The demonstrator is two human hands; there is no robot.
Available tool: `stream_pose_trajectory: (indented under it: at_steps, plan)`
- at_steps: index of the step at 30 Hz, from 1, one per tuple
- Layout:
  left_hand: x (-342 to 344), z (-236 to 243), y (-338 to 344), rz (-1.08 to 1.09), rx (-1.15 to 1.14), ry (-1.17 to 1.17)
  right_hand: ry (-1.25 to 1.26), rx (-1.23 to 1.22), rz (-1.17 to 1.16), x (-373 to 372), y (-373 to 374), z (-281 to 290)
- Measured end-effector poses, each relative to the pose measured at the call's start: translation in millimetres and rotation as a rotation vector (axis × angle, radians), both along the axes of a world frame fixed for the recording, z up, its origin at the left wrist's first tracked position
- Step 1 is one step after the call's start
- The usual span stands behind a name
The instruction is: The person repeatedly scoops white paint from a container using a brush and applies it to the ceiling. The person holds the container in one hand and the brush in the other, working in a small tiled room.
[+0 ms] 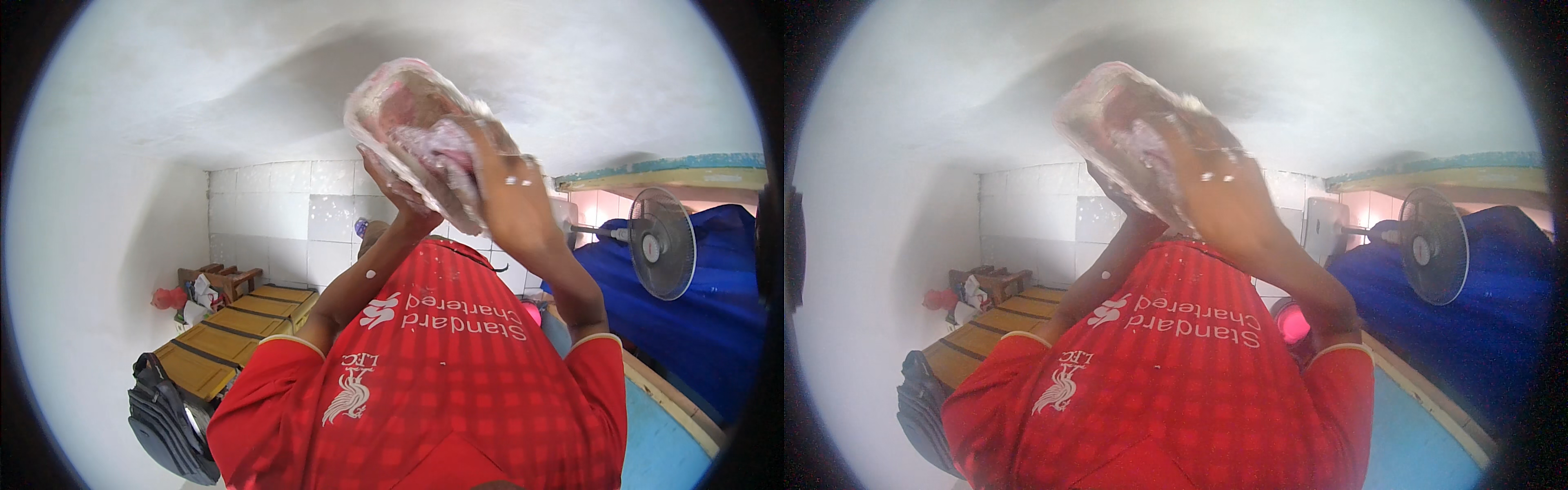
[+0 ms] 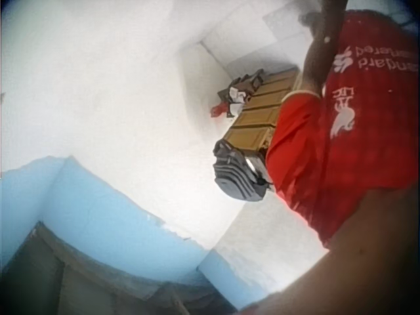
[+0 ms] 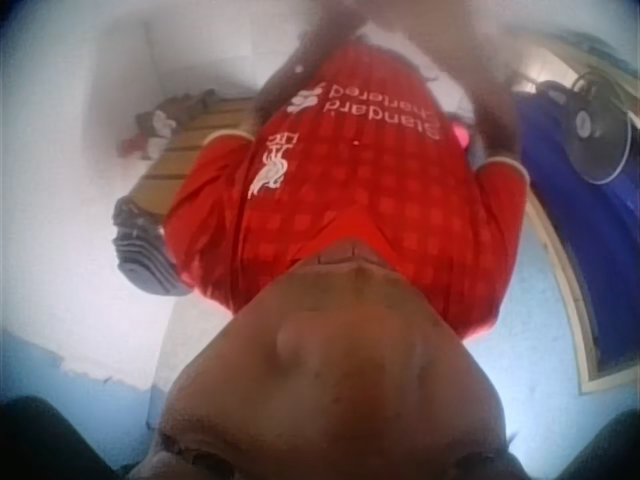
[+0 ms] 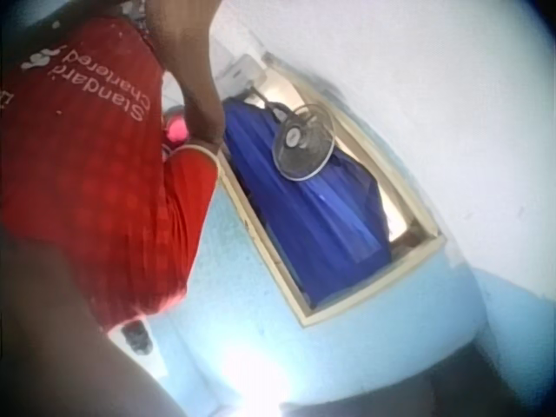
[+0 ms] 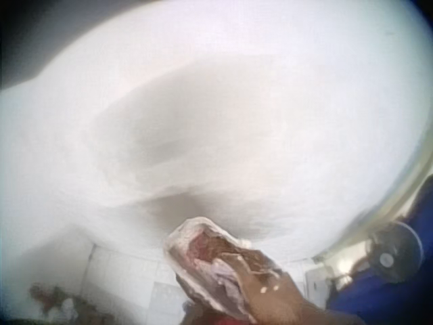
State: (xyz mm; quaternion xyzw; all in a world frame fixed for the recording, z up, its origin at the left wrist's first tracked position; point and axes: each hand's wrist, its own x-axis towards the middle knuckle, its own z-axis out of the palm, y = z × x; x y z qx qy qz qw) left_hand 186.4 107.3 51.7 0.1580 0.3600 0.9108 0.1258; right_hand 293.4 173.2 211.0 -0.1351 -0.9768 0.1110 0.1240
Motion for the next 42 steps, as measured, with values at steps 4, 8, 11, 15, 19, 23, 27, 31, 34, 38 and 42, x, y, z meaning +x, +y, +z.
stream_pose_trajectory:
  at_steps: [4, 8, 11, 15, 19, 23, 27, 31, 34, 38, 42]
  plan:
    - [-7, -43, -2, 0.443, -0.544, 0.710, -0.026, -0.190, -0.156, -5, 0, 41]
    - [-9, -43, -3, 0.387, -0.480, 0.744, -0.144, -0.090, -0.109, -22, 7, 13]
    - [-13, -44, -7, 0.366, -0.447, 0.772, -0.048, -0.046, -0.091, -7, 0, 31]
    - [-9, -56, -3, 0.255, -0.420, 0.591, -0.096, 0.051, -0.084, -11, 1, 19]
    - [-10, -40, -3, 0.270, -0.415, 0.539, 0.020, 0.035, -0.061, -12, 2, 15]
    - [-12, -48, 1, 0.219, -0.305, 0.447, -0.025, -0.181, -0.204, -20, 4, 29]
    - [-16, -22, -8, 0.405, -0.554, 0.677, 0.034, -0.267, -0.136, -22, 0, 19]
    - [-16, -21, -8, 0.276, -0.349, 0.564, 0.004, -0.185, -0.146, -15, -7, 35]
    - [-15, -27, -4, 0.289, -0.314, 0.528, -0.003, -0.104, -0.020, -23, -5, 7]
    - [-19, -27, -3, 0.329, -0.322, 0.562, -0.091, -0.287, -0.199, -15, -12, 32]
    - [-18, -50, -9, 0.103, -0.226, 0.261, -0.164, -0.079, -0.187, -4, -15, -18]
